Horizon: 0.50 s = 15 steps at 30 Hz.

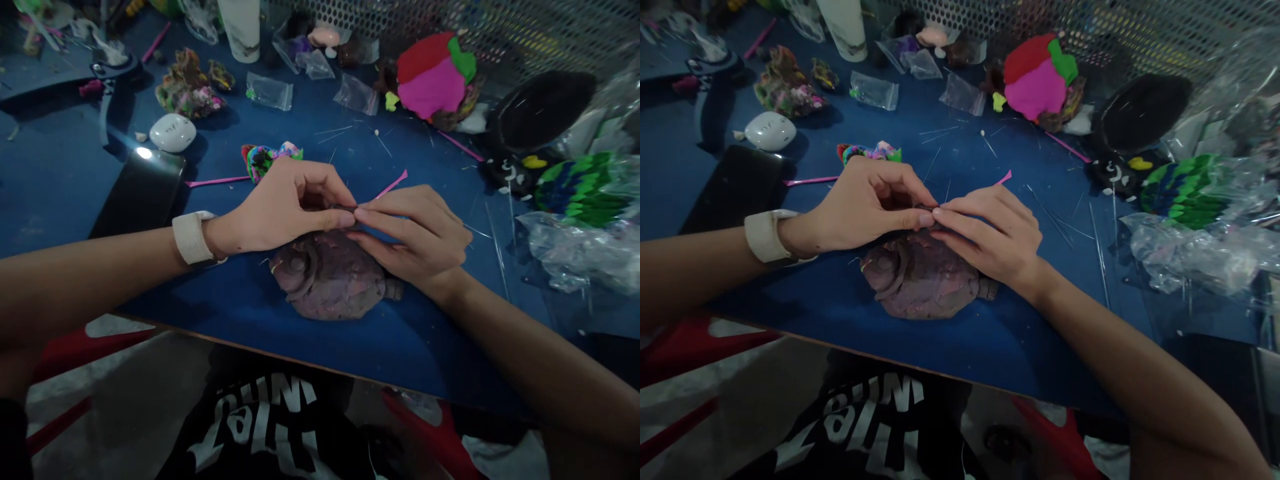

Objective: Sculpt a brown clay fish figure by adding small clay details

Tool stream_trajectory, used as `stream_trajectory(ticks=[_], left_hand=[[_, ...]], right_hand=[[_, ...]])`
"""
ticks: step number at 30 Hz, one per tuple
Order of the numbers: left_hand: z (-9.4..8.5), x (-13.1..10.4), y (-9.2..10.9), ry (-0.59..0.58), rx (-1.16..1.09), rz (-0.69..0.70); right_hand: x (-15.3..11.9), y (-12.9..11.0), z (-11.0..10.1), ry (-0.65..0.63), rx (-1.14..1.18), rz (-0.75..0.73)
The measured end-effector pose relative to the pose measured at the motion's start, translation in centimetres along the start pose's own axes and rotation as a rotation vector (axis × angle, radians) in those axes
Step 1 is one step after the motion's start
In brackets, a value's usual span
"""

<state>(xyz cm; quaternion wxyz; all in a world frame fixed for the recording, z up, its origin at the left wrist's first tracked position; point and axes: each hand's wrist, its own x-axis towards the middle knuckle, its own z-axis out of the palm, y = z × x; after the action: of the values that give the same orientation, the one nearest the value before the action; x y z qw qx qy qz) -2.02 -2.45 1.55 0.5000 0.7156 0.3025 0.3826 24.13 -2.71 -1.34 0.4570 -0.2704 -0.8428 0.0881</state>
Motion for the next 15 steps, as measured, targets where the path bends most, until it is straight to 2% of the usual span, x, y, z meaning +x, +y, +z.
stream_trajectory(ticks=[5,10,12,15], left_hand=[[-0.2,0.0,0.5,-0.037,-0.068,-0.019],[-0.7,0.1,0.7,-0.059,0.086,-0.043],[-1.1,0.3,0.4,-0.091,0.173,-0.023],[-1.6,0.5,-0.2,-0.096,0.230,0.012]], right_hand=[[-0.3,-0.1,-0.2,0.015,0.021,-0.086],[-0.2,-0.1,0.0,-0.088,0.020,0.173],[-0.1,-0.4,0.1,-0.050,-0.015,0.225],[0.1,-0.7,0.3,0.075,-0.053,0.219]])
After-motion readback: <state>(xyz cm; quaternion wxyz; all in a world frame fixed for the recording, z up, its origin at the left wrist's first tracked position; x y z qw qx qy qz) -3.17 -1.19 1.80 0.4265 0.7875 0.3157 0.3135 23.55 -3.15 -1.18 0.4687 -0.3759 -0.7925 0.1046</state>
